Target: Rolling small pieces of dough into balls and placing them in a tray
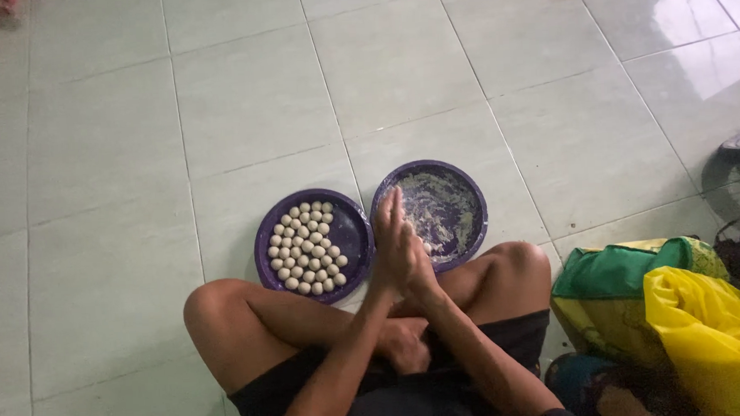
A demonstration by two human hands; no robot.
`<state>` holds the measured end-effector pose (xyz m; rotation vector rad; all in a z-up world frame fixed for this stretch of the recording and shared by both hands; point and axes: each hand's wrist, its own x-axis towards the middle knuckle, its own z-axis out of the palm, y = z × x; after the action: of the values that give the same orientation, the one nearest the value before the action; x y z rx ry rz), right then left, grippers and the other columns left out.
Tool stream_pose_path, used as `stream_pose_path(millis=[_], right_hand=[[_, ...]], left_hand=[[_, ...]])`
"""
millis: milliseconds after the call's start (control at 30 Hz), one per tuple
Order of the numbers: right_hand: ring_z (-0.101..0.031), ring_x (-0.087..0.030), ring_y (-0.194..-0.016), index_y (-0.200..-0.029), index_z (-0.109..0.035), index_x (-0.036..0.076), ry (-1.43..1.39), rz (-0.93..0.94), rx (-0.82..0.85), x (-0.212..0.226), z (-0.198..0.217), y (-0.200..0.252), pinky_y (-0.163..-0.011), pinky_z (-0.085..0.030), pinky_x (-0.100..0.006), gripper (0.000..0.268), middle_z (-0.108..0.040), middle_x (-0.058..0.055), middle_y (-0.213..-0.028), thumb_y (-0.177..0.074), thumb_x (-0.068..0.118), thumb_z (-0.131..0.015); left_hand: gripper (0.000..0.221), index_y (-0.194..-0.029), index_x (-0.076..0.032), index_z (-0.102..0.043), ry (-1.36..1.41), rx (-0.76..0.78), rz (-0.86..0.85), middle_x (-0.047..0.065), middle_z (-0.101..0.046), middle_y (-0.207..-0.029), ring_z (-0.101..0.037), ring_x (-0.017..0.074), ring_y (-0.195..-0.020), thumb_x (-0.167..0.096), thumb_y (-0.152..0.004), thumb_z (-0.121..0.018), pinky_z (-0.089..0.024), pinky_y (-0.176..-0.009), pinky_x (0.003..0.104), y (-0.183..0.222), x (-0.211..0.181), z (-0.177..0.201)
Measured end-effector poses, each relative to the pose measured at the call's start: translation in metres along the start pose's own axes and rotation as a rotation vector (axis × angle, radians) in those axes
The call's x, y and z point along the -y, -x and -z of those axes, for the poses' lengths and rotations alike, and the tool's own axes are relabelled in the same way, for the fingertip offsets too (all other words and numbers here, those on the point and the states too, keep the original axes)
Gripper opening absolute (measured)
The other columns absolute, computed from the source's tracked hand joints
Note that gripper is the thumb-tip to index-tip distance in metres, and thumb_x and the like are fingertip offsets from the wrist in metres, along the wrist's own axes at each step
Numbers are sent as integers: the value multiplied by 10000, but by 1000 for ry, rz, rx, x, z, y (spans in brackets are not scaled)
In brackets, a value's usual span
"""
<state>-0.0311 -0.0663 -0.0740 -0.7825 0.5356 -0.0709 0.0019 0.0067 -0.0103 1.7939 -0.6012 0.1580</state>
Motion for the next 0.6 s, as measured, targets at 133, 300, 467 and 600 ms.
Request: stream_pose_path(millis=[133,300,467,600], right_hand=[[-708,-327,-753,-1070,-646,129,23,-7,2,15,4,-14,-553,-526,-347,237,-627,-141,-948,-976,343,-609],[-712,-332,-732,-1052,-650,128,30,-17,14,18,-2,-29,-530,-529,-345,224,-626,-141,-927,-973,335,-616],[-717,-339,-704,-1028,-656,128,65,-35,10,11,-2,-32,-499,-532,-341,208,-625,-141,-901,-968,325,-627],[-720,-343,-690,-1016,-659,128,111,-48,50,19,0,-39,-483,-534,-339,200,-625,-141,-887,-966,320,-632]], left_hand=[[673,-1619,-71,-302,-165,-26,-33,285,-382,-1522,-396,456,-1420,-468,-1084,-204,-326,-1131,547,15,35,-6],[639,-1610,-86,-322,-128,-5,-1,270,-390,-1530,-428,432,-1392,-450,-1092,-232,-330,-1109,551,8,14,-9],[638,-1626,-81,-313,-238,-45,-88,240,-377,-1550,-378,425,-1446,-432,-1104,-213,-312,-1170,520,-10,37,-5],[589,-1598,-30,-323,-345,-9,-109,279,-417,-1495,-435,464,-1381,-319,-1086,-354,-328,-1149,556,6,21,1]])
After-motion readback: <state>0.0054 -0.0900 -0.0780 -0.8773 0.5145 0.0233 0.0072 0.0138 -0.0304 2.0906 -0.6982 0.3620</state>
